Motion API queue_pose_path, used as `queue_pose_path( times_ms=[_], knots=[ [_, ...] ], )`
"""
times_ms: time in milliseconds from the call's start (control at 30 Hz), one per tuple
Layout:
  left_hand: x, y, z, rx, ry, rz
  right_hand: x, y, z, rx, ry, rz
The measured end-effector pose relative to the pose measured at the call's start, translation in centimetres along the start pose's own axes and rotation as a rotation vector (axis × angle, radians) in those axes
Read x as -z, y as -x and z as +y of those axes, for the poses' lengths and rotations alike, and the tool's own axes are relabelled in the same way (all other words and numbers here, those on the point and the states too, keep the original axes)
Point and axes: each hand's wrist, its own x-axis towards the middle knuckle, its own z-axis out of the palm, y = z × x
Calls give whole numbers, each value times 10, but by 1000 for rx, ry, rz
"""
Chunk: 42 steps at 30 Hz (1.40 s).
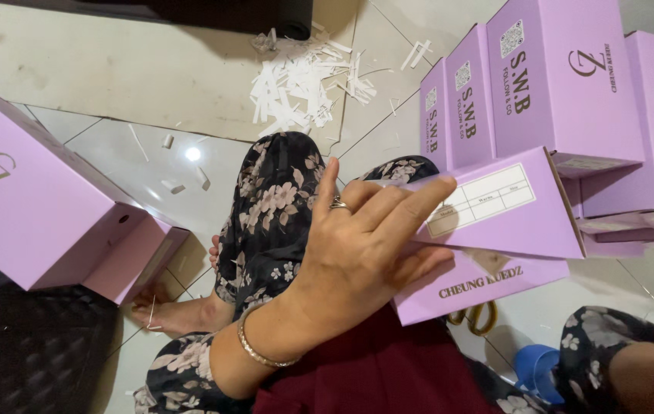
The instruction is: The person sits on the floor and applies small printed labels to the sides of pink shoe boxes. They peel the backing off each label, align it on the box, and smooth it down. The person also uses scissors to trim a label before applying it.
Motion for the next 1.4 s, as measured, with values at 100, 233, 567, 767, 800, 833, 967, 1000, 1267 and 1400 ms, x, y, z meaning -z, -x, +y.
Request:
queue_pose_path(
  times_ms=[100, 233, 567, 767, 800, 833, 967, 1000, 1267, 1400],
  knots=[
    [3, 1, 1, -22, 38, 48, -3, -4, 12, 47, -115, 37],
    [14, 7, 0, 36, 148, 69, -9, -24, 25, 143, -287, 56],
    [19, 9, 17, 87, 90, 220, -24, -12, 20, -461, -1085, 13],
    [15, 10, 16, 102, 114, 210, -28, -9, 5, -441, -1007, 92],
    [14, 9, 16, 100, 117, 216, -28, -10, 1, -411, -1018, 109],
    [14, 8, 16, 103, 116, 210, -28, -12, -1, -391, -1038, 129],
    [14, 2, 18, 120, 102, 188, -24, -22, -11, -398, -876, 145],
    [14, 1, 19, 128, 94, 183, -22, -25, -12, -408, -843, 145],
    [7, -9, 30, 55, 21, 185, -14, -36, -8, -369, -658, 115],
    [0, -10, 33, 16, -10, 207, -15, -35, -6, -359, -502, 113]
  ],
)
